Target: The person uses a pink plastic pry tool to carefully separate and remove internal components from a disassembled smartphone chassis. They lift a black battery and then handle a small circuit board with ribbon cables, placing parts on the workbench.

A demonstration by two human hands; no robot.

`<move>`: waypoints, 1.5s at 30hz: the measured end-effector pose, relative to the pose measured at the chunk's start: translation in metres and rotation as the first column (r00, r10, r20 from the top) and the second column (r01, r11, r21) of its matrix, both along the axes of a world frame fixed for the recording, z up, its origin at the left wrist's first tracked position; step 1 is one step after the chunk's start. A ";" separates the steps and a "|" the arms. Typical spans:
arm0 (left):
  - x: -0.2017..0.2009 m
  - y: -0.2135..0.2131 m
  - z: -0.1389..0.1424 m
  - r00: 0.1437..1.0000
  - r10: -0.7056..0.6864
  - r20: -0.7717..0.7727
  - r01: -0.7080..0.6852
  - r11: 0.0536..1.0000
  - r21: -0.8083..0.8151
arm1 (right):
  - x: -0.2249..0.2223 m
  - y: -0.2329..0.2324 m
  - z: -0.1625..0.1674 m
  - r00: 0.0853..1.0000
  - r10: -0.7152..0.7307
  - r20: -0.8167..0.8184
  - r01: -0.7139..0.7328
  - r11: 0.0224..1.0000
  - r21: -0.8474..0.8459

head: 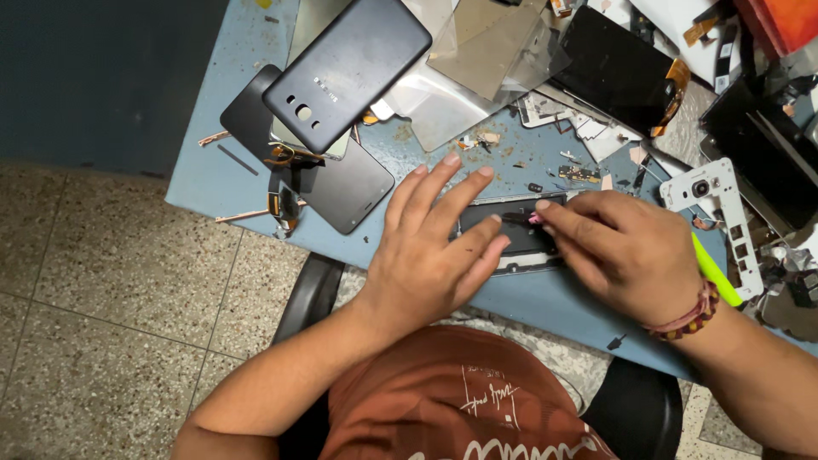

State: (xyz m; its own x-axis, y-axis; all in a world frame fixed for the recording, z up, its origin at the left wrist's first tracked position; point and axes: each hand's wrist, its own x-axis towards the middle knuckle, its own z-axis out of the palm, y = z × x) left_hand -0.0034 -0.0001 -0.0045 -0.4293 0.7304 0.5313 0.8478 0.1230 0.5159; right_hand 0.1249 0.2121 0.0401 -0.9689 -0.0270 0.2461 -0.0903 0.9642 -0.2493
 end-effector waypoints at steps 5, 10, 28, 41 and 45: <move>-0.001 0.000 0.000 0.995 -0.084 -0.046 0.081 0.995 -0.059 | 0.001 0.000 0.004 0.998 -0.046 -0.041 0.048 0.997 0.055; -0.001 0.002 0.002 0.989 -0.134 -0.057 0.128 0.986 -0.104 | 0.002 0.000 0.008 0.999 -0.051 0.015 0.050 0.996 0.074; -0.002 0.004 0.004 0.989 -0.139 -0.044 0.130 0.976 -0.173 | -0.003 0.000 0.008 0.981 -0.050 0.190 0.045 0.998 0.033; -0.002 0.005 0.002 0.989 -0.139 -0.053 0.128 0.977 -0.171 | -0.005 -0.005 0.012 0.986 -0.054 0.157 0.046 0.997 0.054; -0.001 0.002 0.001 0.990 -0.130 -0.062 0.122 0.984 -0.127 | -0.005 -0.005 0.011 0.987 -0.059 0.150 0.050 0.997 0.065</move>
